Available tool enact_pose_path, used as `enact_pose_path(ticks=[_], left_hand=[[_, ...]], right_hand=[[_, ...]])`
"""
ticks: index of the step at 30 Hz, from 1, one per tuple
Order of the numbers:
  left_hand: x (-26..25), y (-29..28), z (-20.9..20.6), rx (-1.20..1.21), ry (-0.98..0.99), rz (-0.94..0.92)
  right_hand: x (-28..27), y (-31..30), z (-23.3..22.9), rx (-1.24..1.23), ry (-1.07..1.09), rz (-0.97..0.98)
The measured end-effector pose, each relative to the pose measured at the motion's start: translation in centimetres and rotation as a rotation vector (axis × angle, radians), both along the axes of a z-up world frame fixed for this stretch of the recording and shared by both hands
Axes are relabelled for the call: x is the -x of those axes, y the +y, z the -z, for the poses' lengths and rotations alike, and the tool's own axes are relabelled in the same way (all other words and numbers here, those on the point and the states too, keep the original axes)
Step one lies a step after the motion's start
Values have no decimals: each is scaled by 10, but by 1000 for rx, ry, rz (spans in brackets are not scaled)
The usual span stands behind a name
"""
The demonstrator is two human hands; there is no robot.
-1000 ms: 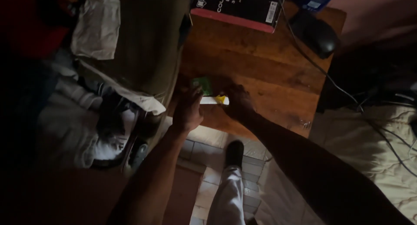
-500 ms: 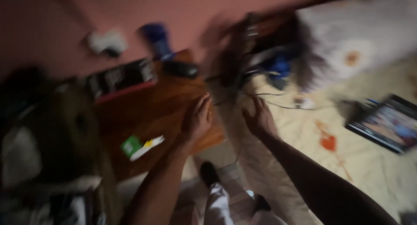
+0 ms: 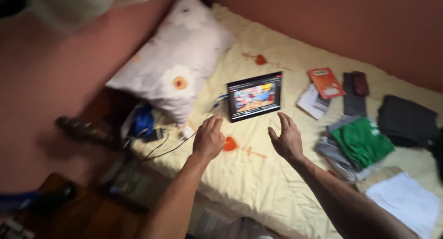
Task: Moving and organizing books, electronics, and clothing from a bed onto a bedside table.
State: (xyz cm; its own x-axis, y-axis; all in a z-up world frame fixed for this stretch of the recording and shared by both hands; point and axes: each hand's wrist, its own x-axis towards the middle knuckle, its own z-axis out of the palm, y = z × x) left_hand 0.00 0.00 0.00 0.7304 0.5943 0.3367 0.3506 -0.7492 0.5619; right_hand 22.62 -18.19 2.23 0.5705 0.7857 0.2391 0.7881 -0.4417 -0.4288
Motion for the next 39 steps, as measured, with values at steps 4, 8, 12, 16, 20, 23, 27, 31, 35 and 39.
enact_pose_path(ticks=[4, 8, 12, 16, 20, 23, 27, 31, 35, 39], left_hand=[[-111, -29, -12, 36, 20, 115], [-198, -48, -6, 44, 12, 209], [-257, -78, 4, 72, 63, 321], [-322, -96, 10, 108, 129, 411], [-374, -117, 46, 149, 157, 440], [-408, -123, 69, 176, 220, 428], [-447, -122, 109, 211, 324, 438], [-493, -112, 156, 337, 405, 356], [-548, -104, 182, 479, 565, 191], [-599, -88, 269, 501, 574, 107]], right_hand=[[-80, -40, -16, -10, -26, 138], [-140, -70, -27, 7, -7, 268], [-184, -112, -14, 10, 50, 358], [-235, -135, 21, -54, 69, 391], [-267, -152, 41, -35, 186, 463], [-306, -160, 96, -19, 245, 490], [-347, -148, 140, -25, 369, 569], [-393, -129, 207, -131, 586, 706], [-443, -108, 278, -245, 651, 778], [-472, -96, 330, -237, 657, 831]])
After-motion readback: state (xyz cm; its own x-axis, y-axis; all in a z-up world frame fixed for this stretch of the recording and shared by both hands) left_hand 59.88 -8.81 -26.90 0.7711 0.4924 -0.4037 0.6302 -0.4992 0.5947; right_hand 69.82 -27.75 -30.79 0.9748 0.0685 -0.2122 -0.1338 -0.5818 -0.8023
